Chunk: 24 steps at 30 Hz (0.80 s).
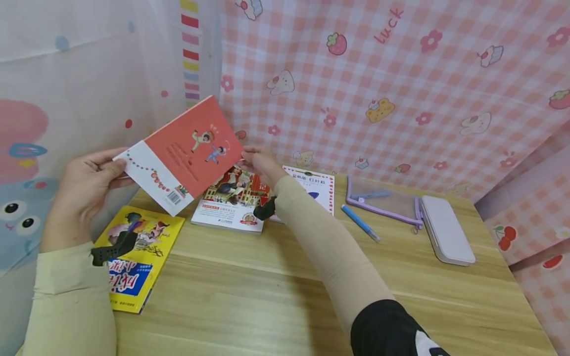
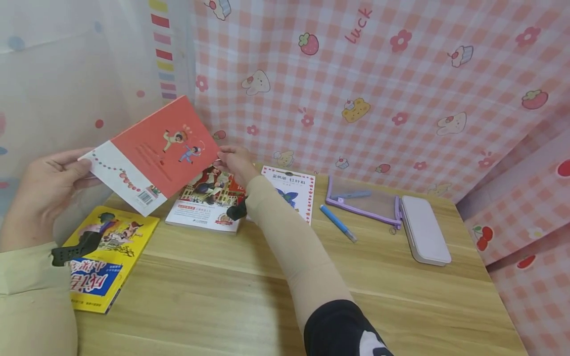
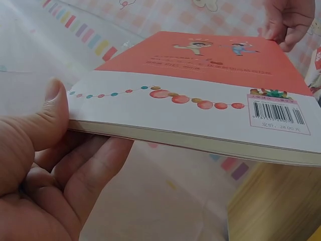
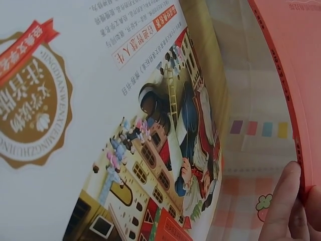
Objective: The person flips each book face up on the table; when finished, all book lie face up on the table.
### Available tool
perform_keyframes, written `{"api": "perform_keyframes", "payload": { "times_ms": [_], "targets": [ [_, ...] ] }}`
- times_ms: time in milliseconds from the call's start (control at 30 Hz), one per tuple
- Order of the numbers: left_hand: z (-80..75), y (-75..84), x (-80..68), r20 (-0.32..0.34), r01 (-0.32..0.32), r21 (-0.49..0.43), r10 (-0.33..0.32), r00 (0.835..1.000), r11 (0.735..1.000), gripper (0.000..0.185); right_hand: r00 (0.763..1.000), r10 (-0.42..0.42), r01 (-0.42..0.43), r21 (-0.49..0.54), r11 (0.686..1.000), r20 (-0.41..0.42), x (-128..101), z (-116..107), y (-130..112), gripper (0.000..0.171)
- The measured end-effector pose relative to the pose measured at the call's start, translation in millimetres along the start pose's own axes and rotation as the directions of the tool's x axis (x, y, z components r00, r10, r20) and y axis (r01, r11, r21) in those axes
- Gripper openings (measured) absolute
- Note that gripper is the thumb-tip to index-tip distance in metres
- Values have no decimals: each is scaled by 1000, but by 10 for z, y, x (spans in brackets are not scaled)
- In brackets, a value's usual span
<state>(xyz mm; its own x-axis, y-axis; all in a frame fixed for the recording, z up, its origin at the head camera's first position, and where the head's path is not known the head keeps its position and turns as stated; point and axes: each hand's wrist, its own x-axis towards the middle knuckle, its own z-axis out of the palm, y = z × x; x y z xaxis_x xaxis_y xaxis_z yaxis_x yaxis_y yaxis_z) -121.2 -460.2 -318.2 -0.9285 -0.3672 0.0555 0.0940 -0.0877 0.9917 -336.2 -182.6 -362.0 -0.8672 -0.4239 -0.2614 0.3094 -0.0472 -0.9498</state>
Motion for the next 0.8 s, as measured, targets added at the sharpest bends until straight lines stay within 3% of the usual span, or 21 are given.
{"api": "perform_keyframes", "payload": {
  "times_ms": [400,533,800],
  "targets": [
    [72,60,-32,32,-81,101,78,996,992,30,1000,11,-11,22,1000,-10,11,23,11,31],
    [101,87,-33,28,-106,105,104,994,989,34,1000,-18,18,-16,1000,-4,4,25,12,29],
    [129,107,-27,3,-93,86,93,996,992,30,995,-93,96,-161,982,23,-1,16,18,27]
  ]
}}
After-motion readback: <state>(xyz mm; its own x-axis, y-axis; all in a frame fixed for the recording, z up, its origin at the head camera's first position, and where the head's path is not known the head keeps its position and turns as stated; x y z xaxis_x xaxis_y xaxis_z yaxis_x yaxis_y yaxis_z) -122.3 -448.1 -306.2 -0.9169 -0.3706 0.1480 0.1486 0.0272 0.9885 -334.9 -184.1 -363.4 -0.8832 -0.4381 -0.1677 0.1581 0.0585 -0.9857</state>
